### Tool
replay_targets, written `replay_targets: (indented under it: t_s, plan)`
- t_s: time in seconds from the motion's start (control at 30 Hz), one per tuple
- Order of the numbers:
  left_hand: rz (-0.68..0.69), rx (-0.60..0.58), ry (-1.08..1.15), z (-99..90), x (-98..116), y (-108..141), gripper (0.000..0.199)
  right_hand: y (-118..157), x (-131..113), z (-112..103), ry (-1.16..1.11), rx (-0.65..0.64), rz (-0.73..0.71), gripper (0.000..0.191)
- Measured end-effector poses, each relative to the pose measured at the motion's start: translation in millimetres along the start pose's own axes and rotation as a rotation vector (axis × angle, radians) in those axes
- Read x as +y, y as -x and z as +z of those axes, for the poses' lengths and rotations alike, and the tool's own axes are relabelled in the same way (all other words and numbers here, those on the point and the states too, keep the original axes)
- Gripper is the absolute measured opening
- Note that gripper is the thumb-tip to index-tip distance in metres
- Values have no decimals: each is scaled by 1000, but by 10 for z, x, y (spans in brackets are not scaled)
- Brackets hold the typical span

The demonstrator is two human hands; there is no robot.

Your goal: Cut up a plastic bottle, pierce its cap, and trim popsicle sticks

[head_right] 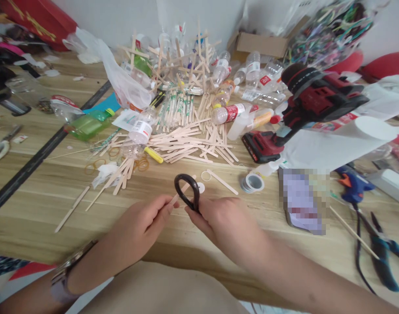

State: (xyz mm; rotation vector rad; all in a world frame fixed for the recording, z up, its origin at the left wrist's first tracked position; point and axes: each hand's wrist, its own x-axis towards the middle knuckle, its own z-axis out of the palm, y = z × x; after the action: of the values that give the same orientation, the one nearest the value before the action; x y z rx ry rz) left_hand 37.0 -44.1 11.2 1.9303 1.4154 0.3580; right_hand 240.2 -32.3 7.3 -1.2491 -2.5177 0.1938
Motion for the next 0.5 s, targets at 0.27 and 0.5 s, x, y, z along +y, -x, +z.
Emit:
replay_targets:
  t_s: [0.27,0.5]
  plan:
    - [67,-2,-62,-2,16,12,33,-8,20,-54,157,36,-140,52]
    - [167,-15,-64,9,-23,4,30,-6,69,-123,183,-56,-323,38]
